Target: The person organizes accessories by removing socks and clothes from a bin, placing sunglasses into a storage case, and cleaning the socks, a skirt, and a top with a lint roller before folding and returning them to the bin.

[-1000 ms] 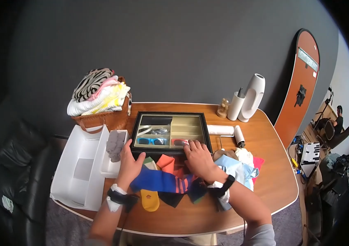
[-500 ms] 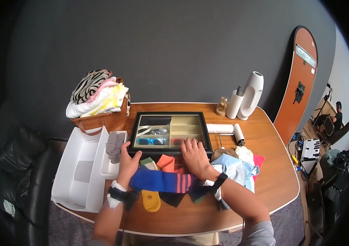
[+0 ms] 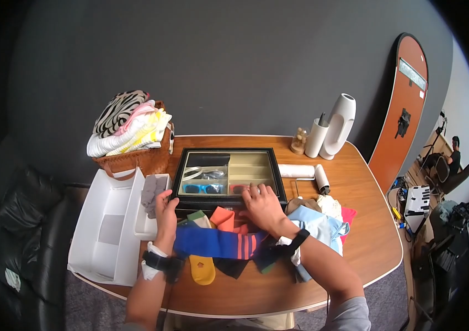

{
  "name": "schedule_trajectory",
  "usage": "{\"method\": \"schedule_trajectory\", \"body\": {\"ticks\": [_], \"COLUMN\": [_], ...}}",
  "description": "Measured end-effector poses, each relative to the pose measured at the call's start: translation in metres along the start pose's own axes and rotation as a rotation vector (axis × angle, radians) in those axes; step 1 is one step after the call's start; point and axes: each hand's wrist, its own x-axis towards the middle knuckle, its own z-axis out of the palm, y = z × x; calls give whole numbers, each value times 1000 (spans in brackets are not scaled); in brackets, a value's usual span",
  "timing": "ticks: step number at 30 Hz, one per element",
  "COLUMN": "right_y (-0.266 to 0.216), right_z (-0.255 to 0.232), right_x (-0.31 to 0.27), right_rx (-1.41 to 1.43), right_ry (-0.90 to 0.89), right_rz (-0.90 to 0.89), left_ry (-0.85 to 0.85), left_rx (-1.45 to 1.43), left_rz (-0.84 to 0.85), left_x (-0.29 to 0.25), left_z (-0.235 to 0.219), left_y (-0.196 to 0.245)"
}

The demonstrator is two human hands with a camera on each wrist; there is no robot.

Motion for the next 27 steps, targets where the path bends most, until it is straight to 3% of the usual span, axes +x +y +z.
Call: {"method": "schedule_trajectory", "body": {"ticks": [8,11,14,15,17,19,23,27], "right_y": [29,34,43,47,53,60,79,101], "right_z": [-40,-53,-47,-44,-48,-49,-42,-23], "right_x": [30,50,73,83,102,120,153,186], "right_rx": [117,70,76,78,48,15,-29,-123], "right_ry": [243,338,374,377,413,443,452,428], "right_rz": [-47,49,131,160,202,233,305,326], "left_ry": [-4,39,-364,-439,-679,-703,-751,-633], "left_rx": [-195,-104,475,571,817,965,1029,1079], "left_rz": [82,251,353,547,720,809,637,636], "left_x": [-3,-13,-49,-58,-71,-79,-94,-103], "left_z": [13,24,31,40,47,46,40,45], "left_y": [41,15,9,5,17,11,-2,-7]}}
